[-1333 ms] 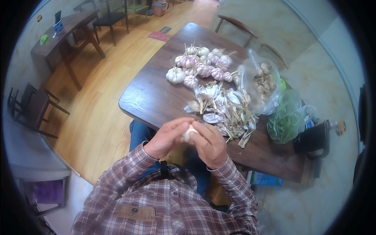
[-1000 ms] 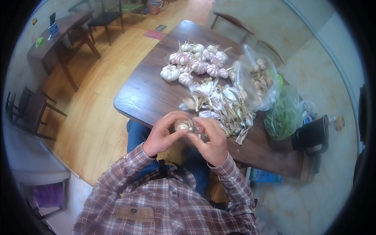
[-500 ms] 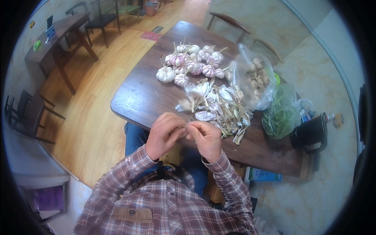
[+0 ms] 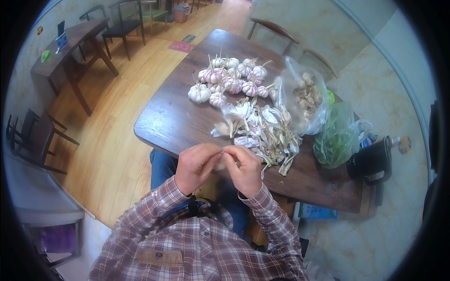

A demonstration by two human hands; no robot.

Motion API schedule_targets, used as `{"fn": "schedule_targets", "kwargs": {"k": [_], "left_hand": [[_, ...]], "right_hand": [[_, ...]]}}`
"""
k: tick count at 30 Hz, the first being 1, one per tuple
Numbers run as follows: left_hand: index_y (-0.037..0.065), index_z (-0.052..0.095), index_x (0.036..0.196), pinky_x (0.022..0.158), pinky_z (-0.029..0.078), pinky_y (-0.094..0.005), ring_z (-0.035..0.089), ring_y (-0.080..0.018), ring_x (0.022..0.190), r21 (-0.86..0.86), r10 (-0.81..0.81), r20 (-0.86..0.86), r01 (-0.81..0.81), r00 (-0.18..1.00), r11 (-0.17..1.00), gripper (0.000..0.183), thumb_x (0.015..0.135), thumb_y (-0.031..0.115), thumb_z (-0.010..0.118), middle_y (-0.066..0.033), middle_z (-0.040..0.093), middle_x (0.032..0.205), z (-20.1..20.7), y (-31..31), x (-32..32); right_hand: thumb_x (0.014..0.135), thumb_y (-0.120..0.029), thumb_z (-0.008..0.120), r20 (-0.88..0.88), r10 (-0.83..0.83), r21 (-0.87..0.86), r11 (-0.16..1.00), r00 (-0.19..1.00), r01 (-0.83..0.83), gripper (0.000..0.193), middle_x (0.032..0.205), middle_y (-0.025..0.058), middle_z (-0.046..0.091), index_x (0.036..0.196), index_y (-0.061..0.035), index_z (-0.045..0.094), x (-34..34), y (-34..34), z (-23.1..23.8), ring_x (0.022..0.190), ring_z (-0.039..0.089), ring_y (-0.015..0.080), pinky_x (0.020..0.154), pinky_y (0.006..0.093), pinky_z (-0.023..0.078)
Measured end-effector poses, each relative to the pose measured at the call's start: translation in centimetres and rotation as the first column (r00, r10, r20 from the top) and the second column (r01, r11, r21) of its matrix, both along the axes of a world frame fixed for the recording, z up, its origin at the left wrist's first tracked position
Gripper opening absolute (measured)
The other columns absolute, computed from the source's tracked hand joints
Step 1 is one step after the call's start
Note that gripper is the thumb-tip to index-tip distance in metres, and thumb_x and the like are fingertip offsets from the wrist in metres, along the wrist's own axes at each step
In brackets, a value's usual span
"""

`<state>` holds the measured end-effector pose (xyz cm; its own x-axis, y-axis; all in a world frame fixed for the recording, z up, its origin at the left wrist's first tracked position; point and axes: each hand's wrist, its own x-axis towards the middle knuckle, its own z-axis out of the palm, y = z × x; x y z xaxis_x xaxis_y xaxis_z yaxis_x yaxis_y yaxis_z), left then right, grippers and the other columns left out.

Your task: The person sits at a table and peels garlic cloves by hand, removing the outer skins and placing the peeled cloves on the table. The person handles multiple garlic bulbs and separates individual cloves throughout the clip.

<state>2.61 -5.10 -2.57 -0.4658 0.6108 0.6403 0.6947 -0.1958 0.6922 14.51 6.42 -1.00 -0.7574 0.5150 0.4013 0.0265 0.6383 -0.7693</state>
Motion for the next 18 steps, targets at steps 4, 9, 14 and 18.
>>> {"fn": "schedule_targets", "kwargs": {"k": [4,9,14,18], "left_hand": [[0.001,0.064,0.094,0.064,0.051,-0.0375,0.064,-0.0326,0.075,0.006,-0.015,-0.033,0.015,0.999,1.0,0.017,0.078,0.001,0.07,-0.0132,0.065,0.086,-0.3,0.3,0.1],[0.0,0.064,0.091,0.062,0.05,-0.0339,0.061,-0.0279,0.071,0.045,-0.033,-0.108,0.038,0.994,0.998,0.016,0.076,-0.004,0.07,-0.013,0.063,0.085,-0.3,0.9,0.3],[0.001,0.062,0.096,0.064,0.049,-0.0297,0.06,-0.0175,0.073,0.083,-0.157,0.225,0.141,0.962,0.986,0.009,0.088,0.002,0.066,-0.0102,0.064,0.093,-1.6,0.4,0.9],[0.003,0.053,0.104,0.065,0.047,-0.0244,0.055,-0.009,0.072,0.326,-0.396,0.703,0.227,0.591,0.918,0.005,0.099,0.005,0.053,-0.0083,0.064,0.098,-2.4,-0.1,1.3]], "right_hand": [[0.089,-0.003,0.065,-0.014,-0.004,0.078,0.997,1.0,0.005,0.011,0.084,0.01,0.067,0.099,0.0018,0.067,0.1,0.0,-0.2,0.069,0.065,0.017,0.064,0.0293,0.051],[0.091,-0.003,0.063,-0.005,-0.062,0.079,0.995,0.998,0.062,0.01,0.078,0.0086,0.065,0.099,0.002,0.063,0.0,0.0,-1.4,0.065,0.063,0.0139,0.06,0.0291,0.05],[0.097,-0.006,0.056,0.078,-0.106,-0.124,0.986,0.991,0.115,0.008,0.076,0.0036,0.063,0.098,0.0004,0.061,0.3,0.3,-2.7,0.063,0.06,0.0062,0.055,0.0236,0.047],[0.099,-0.006,0.051,0.032,-0.15,-0.313,0.937,0.988,0.153,0.009,0.075,0.0024,0.059,0.102,0.0006,0.056,0.6,1.9,-4.0,0.059,0.055,0.006,0.052,0.0215,0.047]]}}
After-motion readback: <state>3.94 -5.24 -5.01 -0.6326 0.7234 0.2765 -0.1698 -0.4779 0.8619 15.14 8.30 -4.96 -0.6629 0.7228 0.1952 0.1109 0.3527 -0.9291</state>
